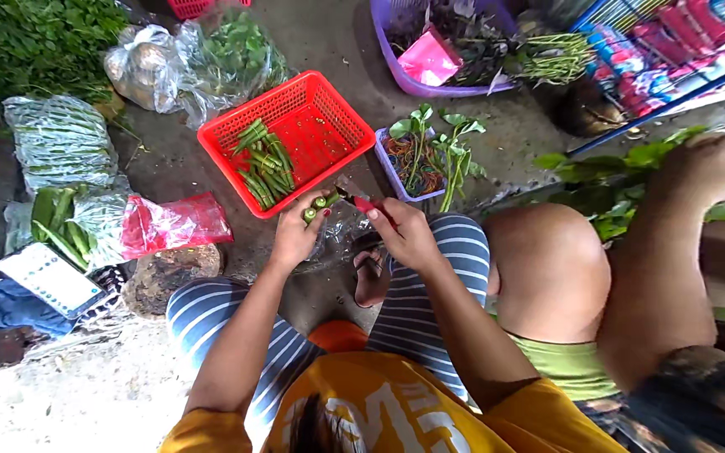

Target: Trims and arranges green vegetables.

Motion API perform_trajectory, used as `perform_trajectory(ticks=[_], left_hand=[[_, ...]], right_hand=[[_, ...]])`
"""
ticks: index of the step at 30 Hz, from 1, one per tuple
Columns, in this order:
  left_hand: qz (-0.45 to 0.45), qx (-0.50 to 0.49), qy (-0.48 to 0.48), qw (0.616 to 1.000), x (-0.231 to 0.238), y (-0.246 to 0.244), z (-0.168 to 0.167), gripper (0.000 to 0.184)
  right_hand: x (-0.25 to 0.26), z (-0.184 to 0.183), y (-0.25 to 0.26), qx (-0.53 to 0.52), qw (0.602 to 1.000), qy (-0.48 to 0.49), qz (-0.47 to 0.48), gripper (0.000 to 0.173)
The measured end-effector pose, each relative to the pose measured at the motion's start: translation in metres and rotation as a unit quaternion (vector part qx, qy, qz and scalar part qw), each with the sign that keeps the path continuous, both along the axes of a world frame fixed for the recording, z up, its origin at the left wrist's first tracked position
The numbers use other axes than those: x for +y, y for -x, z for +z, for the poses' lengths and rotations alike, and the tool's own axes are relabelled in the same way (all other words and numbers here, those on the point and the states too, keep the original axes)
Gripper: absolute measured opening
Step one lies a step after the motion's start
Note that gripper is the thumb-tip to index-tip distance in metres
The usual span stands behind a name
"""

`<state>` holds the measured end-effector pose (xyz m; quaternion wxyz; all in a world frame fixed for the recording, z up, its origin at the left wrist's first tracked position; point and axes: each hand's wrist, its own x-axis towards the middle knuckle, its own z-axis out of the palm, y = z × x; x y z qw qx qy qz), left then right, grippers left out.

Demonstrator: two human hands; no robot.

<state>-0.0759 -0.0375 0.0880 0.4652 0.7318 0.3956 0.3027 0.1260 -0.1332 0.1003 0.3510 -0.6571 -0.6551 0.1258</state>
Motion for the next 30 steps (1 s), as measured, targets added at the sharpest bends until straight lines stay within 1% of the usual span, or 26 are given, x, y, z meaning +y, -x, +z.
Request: perform_trajectory(ticks=[6,9,18,20,22,24,27,28,30], left_hand=[[0.003,0.018,-0.007,1.0,0.0,0.004,0.001,0.032],[-0.003,0.007,-0.027,1.0,0.001,0.006,-0.002,0.031],[-0.02,0.002,-0.044,0.999,0.004,0.0,0.0,0.029],[-0.025,-0.011,-0.038,0.999,0.005,0.0,-0.003,0.029],[-0.03,-0.038,-0.009,0.999,0.004,0.002,-0.006,0.032],[-0.026,-0.062,0.026,0.997,0.007,0.004,-0.003,0.033],[-0.003,-0.105,0.099,0.99,0.008,0.005,-0.006,0.034],[0.009,-0.134,0.134,0.982,0.009,0.005,-0.008,0.033],[0.045,-0.205,0.208,0.955,0.013,0.002,-0.005,0.033]], right_hand=[[0.008,-0.001,0.005,0.013,1.0,-0.002,0.008,0.044],[0.011,-0.003,0.006,0.02,1.0,0.001,0.011,0.045],[0.011,-0.007,0.001,0.038,0.999,0.005,0.019,0.047],[0.013,-0.015,-0.003,0.063,0.997,0.006,0.031,0.043],[0.011,-0.036,-0.012,0.118,0.992,0.047,0.018,0.037],[0.008,-0.054,-0.022,0.178,0.976,0.119,-0.045,0.035],[0.005,-0.066,-0.022,0.262,0.933,0.213,-0.124,0.041],[0.007,-0.069,-0.019,0.291,0.918,0.229,-0.141,0.042],[0.017,-0.076,-0.01,0.363,0.88,0.251,-0.174,0.038]])
